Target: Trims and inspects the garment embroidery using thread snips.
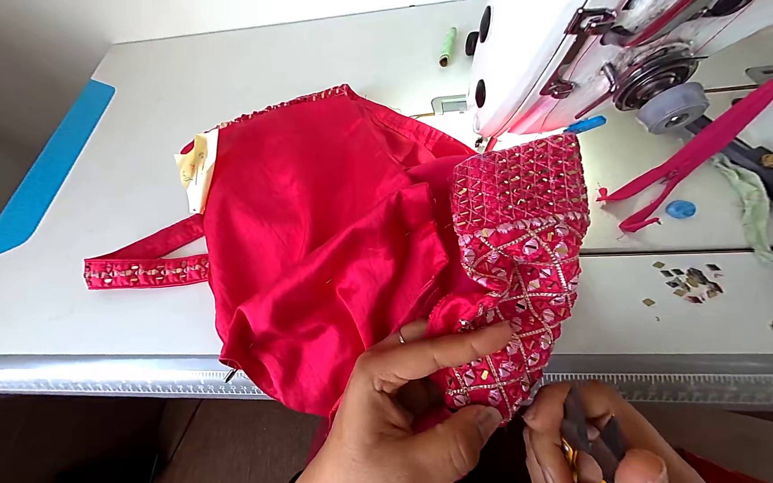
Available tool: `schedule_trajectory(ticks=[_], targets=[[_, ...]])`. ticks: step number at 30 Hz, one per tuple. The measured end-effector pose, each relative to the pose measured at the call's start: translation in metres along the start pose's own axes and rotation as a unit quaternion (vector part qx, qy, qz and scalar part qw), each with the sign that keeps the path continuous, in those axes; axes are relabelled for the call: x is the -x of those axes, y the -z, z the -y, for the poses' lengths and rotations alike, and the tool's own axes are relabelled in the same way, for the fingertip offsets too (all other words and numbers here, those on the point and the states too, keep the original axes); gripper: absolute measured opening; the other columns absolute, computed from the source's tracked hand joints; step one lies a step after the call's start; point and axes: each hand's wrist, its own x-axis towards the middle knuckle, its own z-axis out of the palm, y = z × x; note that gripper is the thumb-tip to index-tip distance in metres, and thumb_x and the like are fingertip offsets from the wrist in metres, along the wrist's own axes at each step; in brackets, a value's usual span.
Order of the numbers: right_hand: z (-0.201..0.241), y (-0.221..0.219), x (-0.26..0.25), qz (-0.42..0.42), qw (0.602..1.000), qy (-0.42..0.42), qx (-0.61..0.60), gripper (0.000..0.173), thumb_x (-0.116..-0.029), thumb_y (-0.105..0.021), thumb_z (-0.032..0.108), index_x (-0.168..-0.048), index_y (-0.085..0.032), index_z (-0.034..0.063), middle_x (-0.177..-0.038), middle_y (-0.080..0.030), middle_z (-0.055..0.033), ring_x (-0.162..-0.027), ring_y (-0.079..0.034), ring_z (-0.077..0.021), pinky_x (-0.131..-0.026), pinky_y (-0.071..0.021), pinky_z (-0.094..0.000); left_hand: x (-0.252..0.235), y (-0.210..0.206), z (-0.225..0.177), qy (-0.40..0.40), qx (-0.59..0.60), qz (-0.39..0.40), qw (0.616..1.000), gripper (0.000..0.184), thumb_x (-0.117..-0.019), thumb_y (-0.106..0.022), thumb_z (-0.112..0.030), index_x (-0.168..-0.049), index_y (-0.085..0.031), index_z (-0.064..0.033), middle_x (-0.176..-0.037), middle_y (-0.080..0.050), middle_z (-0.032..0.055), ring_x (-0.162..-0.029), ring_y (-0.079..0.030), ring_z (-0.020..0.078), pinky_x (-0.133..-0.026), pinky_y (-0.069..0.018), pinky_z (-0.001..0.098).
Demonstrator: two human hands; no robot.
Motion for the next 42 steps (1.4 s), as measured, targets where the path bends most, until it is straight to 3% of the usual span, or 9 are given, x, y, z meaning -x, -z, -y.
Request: schedule_trajectory(ticks=[4, 9, 14, 19, 26, 31, 35, 42], targets=[[0.007, 0.004, 0.0, 0.026, 0.999, -0.008, 0.032, 0.048, -0.1107, -0.032, 0.048, -0.113, -0.06, 0.0095, -0.073, -0.054, 0.0081, -0.061, -0.048, 0.0074, -0.053, -0.0385, -0.0104, 0.0, 0.0, 0.0, -0.002, -0.002, -0.001, 1.0, 0.044, -0.0929, -0.066, 0.004, -0.136, -0.066, -0.004, -0.129, -0.068, 0.0075, -0.109, -0.068, 0.0069, -0.091, -0.0587, 0.0251], [0.015, 0.012, 0.0, 0.082, 0.985, -0.003, 0.154, 0.052, -0.1121, -0.034, 0.042, -0.111, -0.061, -0.0022, -0.073, -0.056, -0.0018, -0.063, -0.049, 0.0028, -0.057, -0.0395, -0.0131, 0.0, 0.0, 0.0, 0.003, -0.002, -0.002, 1.0, 0.045, -0.0921, -0.066, 0.003, -0.137, -0.065, -0.0028, -0.129, -0.068, 0.0082, -0.108, -0.068, 0.007, -0.091, -0.0584, 0.0253], [0.019, 0.012, 0.0, 0.099, 0.97, 0.002, 0.224, 0.047, -0.1119, -0.038, 0.035, -0.112, -0.062, -0.0054, -0.077, -0.058, -0.0094, -0.065, -0.05, -0.0043, -0.058, -0.04, -0.0168, -0.001, -0.001, 0.0, 0.013, 0.01, -0.005, 1.0, 0.052, -0.0874, -0.068, 0.008, -0.138, -0.063, -0.0021, -0.129, -0.067, 0.0096, -0.11, -0.068, 0.0108, -0.094, -0.0594, 0.03], [0.019, 0.011, 0.0, 0.109, 0.962, 0.011, 0.249, 0.045, -0.1122, -0.037, 0.033, -0.113, -0.061, -0.0056, -0.079, -0.059, -0.0125, -0.071, -0.055, -0.0092, -0.063, -0.0449, -0.0202, -0.001, -0.001, -0.001, 0.017, 0.005, -0.005, 1.0, 0.052, -0.0861, -0.069, 0.009, -0.137, -0.064, -0.0018, -0.128, -0.067, 0.0096, -0.107, -0.07, 0.0105, -0.09, -0.0611, 0.0297], [0.019, 0.012, 0.0, 0.106, 0.963, 0.014, 0.249, 0.046, -0.1122, -0.037, 0.033, -0.113, -0.061, -0.0058, -0.078, -0.059, -0.012, -0.068, -0.053, -0.0083, -0.06, -0.0428, -0.0193, -0.001, -0.002, 0.001, 0.017, 0.001, -0.015, 1.0, 0.052, -0.0851, -0.067, 0.01, -0.136, -0.065, -0.0027, -0.128, -0.068, 0.0086, -0.107, -0.07, 0.0098, -0.089, -0.0612, 0.0292], [0.019, 0.015, 0.0, 0.113, 0.963, 0.007, 0.245, 0.046, -0.1121, -0.037, 0.034, -0.114, -0.062, -0.0051, -0.077, -0.059, -0.0111, -0.067, -0.053, -0.0081, -0.06, -0.0433, -0.0197, 0.0, 0.002, 0.0, 0.017, 0.01, 0.006, 1.0, 0.05, -0.0901, -0.064, 0.005, -0.14, -0.061, -0.0012, -0.129, -0.066, 0.0089, -0.108, -0.068, 0.0079, -0.091, -0.059, 0.027], [0.02, 0.017, 0.0, 0.097, 0.973, 0.005, 0.211, 0.047, -0.1121, -0.037, 0.037, -0.114, -0.061, -0.0032, -0.076, -0.057, -0.0066, -0.064, -0.049, -0.0013, -0.057, -0.0397, -0.0152, 0.001, 0.002, 0.0, 0.016, 0.018, 0.01, 1.0, 0.049, -0.0928, -0.064, 0.0, -0.142, -0.06, -0.0023, -0.132, -0.064, 0.0094, -0.109, -0.067, 0.0085, -0.091, -0.0593, 0.0276], [0.015, 0.017, 0.001, 0.038, 0.98, 0.025, 0.195, 0.045, -0.1116, -0.037, 0.041, -0.116, -0.06, 0.0015, -0.079, -0.059, -0.0011, -0.067, -0.052, 0.0046, -0.059, -0.0419, -0.0112, -0.001, 0.001, 0.003, 0.006, 0.008, 0.006, 1.0, 0.053, -0.0903, -0.067, 0.008, -0.141, -0.062, -0.0063, -0.129, -0.065, 0.0088, -0.109, -0.068, 0.0108, -0.09, -0.0604, 0.0288]])
